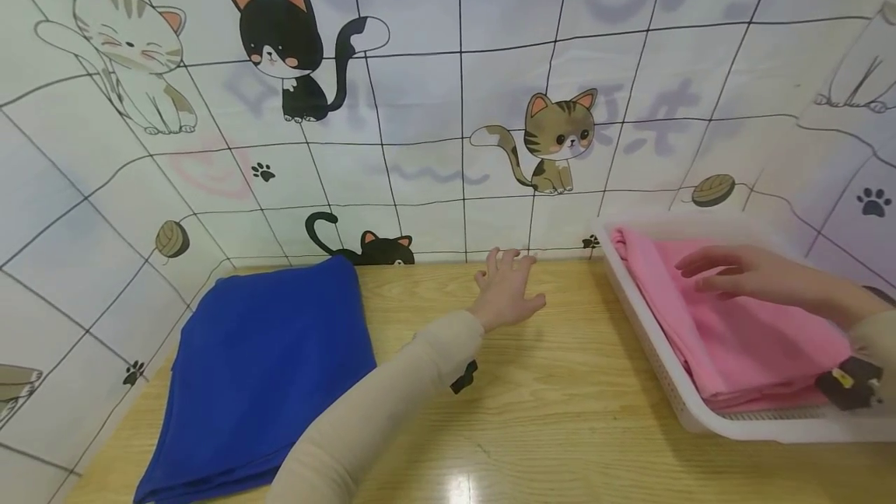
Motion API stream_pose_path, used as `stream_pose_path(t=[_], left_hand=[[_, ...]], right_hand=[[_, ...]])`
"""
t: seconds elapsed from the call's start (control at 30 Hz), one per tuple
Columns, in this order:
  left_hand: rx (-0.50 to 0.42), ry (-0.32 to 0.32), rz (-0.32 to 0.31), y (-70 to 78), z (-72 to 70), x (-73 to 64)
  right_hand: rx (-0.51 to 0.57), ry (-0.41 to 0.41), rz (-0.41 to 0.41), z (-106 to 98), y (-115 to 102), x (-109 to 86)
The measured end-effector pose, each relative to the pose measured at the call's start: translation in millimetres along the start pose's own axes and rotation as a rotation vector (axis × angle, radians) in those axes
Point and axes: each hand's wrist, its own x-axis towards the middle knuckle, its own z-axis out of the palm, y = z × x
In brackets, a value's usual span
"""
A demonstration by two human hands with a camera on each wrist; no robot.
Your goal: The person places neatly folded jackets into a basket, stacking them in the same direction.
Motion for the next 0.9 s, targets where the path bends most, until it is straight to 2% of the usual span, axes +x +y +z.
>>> stream_pose_path(t=[0.23, 0.43, 0.67, 0.9], left_hand=[[-0.033, -0.047, -0.010, -20.7, 2.5, -13.2], [-0.036, -0.053, -0.017, -41.6, 1.1, -25.5], [-0.046, -0.081, 0.014, -63.7, -0.5, -35.4], [-0.174, -0.112, 0.008, -78.8, -9.7, -43.4]], right_hand=[[-0.007, -0.002, -0.031, 3.2, -3.8, 3.4], [0.009, 0.011, -0.075, 7.8, -12.2, 6.6], [0.017, 0.018, -0.089, 15.4, -27.7, 15.9], [-0.009, 0.039, -0.133, 21.2, -44.8, 24.6]])
